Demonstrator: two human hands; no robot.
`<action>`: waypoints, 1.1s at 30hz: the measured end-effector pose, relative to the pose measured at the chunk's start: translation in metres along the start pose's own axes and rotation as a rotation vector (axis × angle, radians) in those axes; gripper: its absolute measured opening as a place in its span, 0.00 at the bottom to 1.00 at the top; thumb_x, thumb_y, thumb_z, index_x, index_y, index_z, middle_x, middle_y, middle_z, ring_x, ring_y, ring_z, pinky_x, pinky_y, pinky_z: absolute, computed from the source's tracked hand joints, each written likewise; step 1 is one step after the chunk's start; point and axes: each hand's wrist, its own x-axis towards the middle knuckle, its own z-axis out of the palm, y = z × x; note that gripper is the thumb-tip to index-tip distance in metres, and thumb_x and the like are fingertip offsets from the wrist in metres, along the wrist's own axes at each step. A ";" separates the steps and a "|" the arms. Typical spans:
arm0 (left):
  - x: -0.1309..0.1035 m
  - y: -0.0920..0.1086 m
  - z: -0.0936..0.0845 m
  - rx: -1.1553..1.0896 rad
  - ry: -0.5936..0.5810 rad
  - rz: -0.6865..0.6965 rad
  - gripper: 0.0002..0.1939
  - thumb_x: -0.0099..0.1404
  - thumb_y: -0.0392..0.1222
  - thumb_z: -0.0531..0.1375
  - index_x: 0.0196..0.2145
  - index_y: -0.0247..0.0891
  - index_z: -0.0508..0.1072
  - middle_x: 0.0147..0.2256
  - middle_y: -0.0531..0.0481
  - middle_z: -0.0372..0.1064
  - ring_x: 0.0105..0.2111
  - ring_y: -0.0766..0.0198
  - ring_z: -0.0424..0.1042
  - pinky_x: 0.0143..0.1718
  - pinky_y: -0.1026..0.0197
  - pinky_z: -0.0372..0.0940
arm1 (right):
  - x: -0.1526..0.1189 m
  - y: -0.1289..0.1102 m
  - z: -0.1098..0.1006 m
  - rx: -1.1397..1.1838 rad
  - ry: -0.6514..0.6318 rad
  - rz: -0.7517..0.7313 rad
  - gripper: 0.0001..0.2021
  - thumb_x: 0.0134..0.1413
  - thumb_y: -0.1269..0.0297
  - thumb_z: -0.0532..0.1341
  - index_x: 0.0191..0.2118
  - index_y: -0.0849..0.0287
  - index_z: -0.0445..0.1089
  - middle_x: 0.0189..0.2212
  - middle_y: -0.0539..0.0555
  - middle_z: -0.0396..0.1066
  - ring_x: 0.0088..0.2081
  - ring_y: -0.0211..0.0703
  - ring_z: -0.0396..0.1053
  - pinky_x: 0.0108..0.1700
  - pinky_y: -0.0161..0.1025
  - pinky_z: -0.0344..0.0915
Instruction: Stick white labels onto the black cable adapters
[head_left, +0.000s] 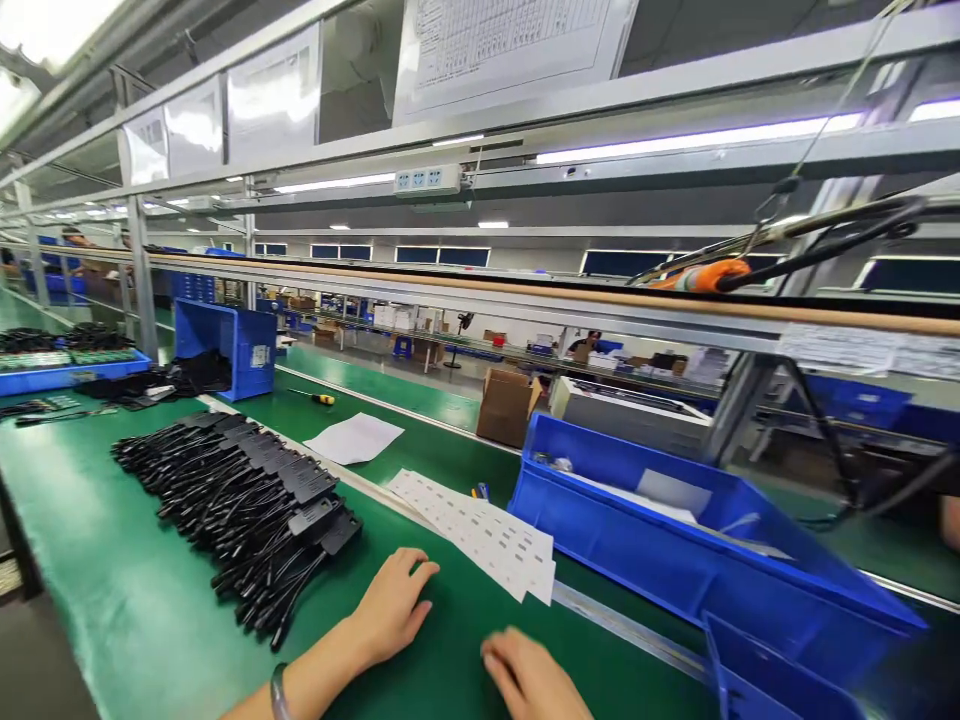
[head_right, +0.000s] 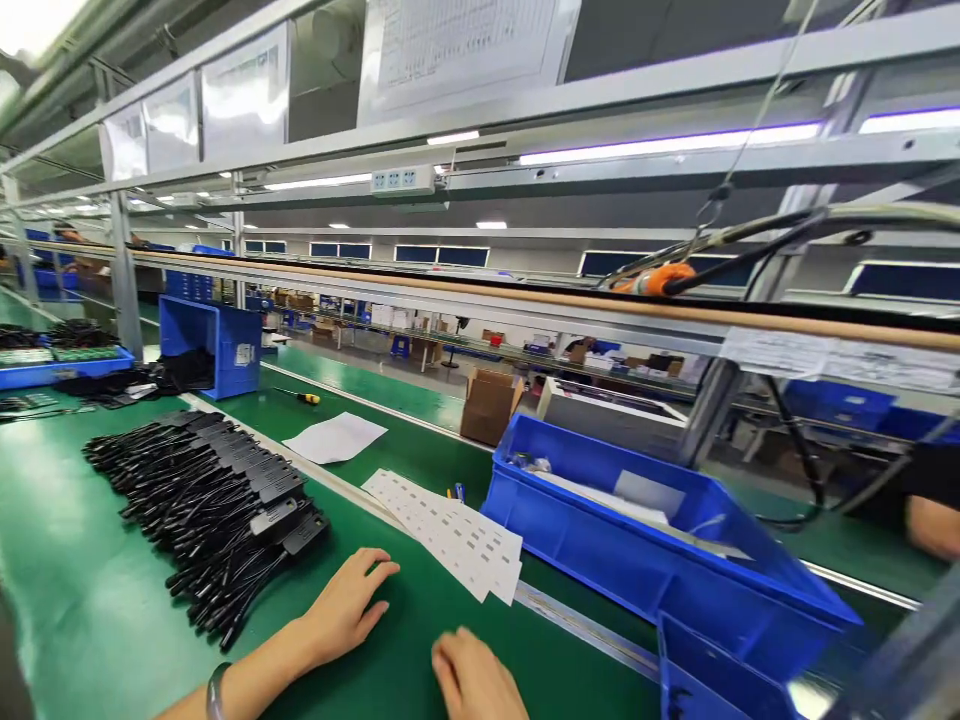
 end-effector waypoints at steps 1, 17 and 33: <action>-0.001 0.001 0.003 -0.012 -0.013 0.019 0.26 0.58 0.27 0.59 0.53 0.40 0.63 0.53 0.42 0.59 0.52 0.51 0.62 0.54 0.46 0.64 | 0.018 0.004 -0.015 -0.035 0.032 0.100 0.12 0.62 0.66 0.51 0.40 0.53 0.72 0.39 0.55 0.72 0.43 0.46 0.71 0.45 0.39 0.66; 0.001 -0.012 0.012 -0.026 0.022 0.114 0.27 0.57 0.26 0.55 0.54 0.42 0.63 0.54 0.40 0.60 0.53 0.49 0.63 0.54 0.45 0.65 | 0.096 0.081 -0.058 -0.082 0.280 0.498 0.08 0.57 0.68 0.62 0.43 0.64 0.70 0.37 0.55 0.72 0.42 0.44 0.70 0.45 0.40 0.64; 0.007 -0.004 0.004 0.015 0.220 0.216 0.28 0.67 0.31 0.50 0.63 0.41 0.52 0.61 0.38 0.53 0.60 0.47 0.56 0.59 0.40 0.60 | 0.029 0.024 -0.076 0.049 0.492 0.131 0.12 0.61 0.59 0.56 0.35 0.56 0.77 0.36 0.57 0.75 0.42 0.49 0.70 0.47 0.41 0.65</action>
